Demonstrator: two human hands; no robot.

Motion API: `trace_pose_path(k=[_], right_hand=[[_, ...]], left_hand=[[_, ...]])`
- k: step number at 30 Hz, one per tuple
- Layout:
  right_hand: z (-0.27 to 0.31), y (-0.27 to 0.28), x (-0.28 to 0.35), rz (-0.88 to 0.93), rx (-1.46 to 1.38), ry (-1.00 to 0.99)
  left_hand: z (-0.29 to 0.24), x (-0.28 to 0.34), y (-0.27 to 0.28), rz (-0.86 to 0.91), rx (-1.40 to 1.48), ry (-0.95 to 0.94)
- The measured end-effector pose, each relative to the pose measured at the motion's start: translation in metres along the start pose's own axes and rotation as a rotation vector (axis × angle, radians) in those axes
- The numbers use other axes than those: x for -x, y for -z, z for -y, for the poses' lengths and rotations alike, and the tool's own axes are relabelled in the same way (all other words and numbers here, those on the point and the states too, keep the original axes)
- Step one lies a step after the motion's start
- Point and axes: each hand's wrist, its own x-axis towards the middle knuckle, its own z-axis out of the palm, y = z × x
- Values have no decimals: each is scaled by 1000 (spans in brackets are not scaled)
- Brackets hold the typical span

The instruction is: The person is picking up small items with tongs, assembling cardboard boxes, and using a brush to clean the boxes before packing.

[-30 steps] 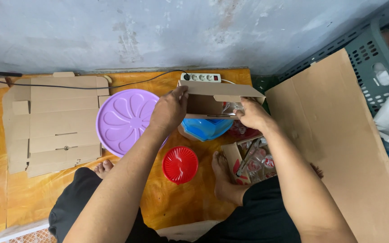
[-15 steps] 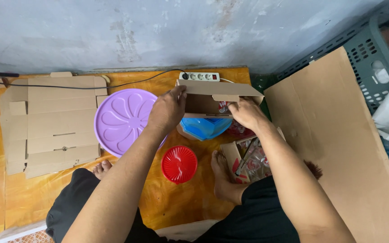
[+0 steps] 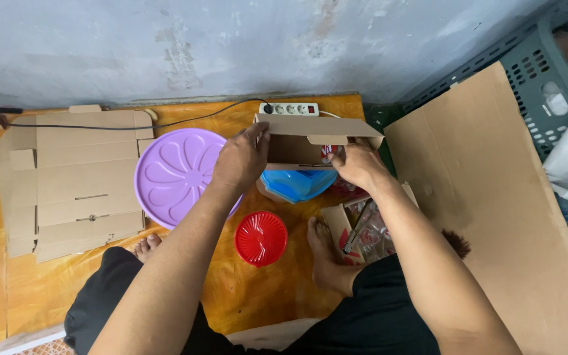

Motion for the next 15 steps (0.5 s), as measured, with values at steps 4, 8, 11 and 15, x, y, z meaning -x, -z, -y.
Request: trace_pose_path(k=[4, 8, 11, 15], right_hand=[[-6, 5, 6, 29, -5, 25], [-7, 26, 30, 99, 7, 23], [-21, 37, 49, 198, 28, 67], [-11, 85, 107, 100, -297, 113]], left_hand=[[-3, 2, 4, 6, 0, 3], [1, 2, 5, 21, -17, -18], [7, 0, 3, 39, -34, -34], [0, 3, 16, 20, -29, -95]])
